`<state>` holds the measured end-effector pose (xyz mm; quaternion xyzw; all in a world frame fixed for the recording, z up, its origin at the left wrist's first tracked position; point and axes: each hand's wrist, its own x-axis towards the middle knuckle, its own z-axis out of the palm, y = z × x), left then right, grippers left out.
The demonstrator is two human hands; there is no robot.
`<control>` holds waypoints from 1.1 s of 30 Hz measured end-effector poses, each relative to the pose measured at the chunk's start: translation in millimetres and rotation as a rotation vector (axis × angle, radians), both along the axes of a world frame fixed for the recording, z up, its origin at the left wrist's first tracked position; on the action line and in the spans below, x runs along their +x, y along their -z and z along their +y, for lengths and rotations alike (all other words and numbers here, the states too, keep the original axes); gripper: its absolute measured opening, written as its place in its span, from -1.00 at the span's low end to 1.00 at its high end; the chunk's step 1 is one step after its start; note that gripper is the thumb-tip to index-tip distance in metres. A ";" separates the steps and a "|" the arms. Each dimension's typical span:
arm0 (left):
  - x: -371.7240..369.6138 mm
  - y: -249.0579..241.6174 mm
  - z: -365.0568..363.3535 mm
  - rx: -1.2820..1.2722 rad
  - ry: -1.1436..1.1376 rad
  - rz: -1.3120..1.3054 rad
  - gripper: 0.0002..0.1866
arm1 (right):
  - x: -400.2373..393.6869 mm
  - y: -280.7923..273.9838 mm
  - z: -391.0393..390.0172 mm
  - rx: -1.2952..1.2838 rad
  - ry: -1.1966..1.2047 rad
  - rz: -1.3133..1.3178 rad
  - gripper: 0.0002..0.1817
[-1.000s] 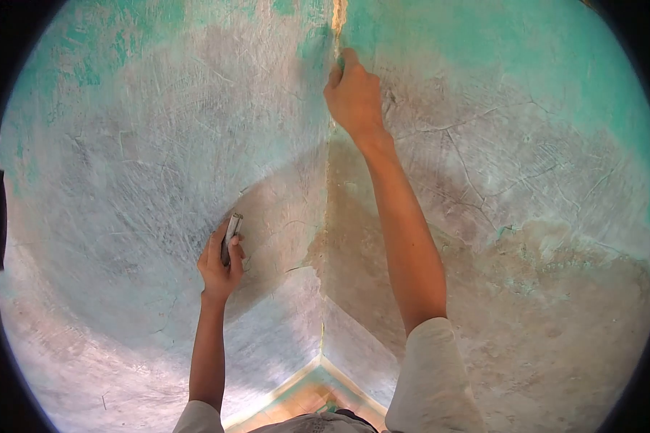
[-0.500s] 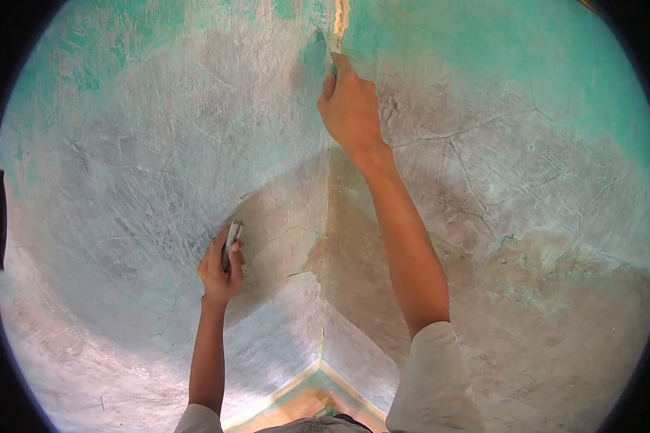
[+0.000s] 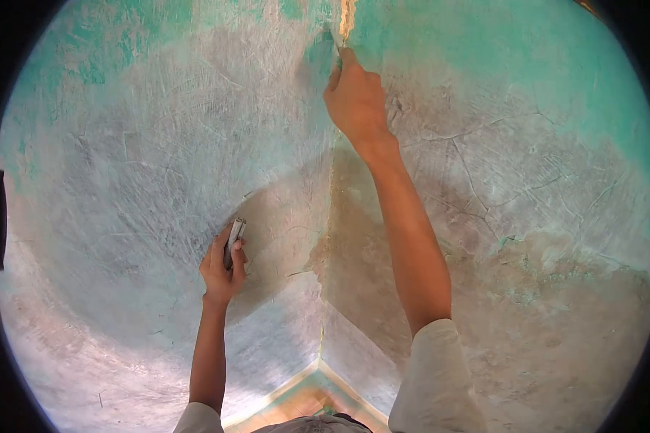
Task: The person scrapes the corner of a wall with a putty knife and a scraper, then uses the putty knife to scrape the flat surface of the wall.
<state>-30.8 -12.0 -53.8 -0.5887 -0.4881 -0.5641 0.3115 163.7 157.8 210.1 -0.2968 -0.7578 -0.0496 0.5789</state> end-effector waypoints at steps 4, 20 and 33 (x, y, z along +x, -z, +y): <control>1.5 -6.3 -4.4 0.001 0.003 0.015 -0.67 | 3.7 -7.3 8.9 -0.004 -0.019 0.040 -0.60; 1.8 -3.4 -4.1 -0.014 0.006 0.032 -0.68 | -3.2 -3.2 16.6 -0.029 0.007 0.056 -0.59; 1.0 -6.9 -2.8 -0.001 -0.041 0.057 -0.67 | -7.4 0.3 19.3 0.020 0.014 0.072 -0.49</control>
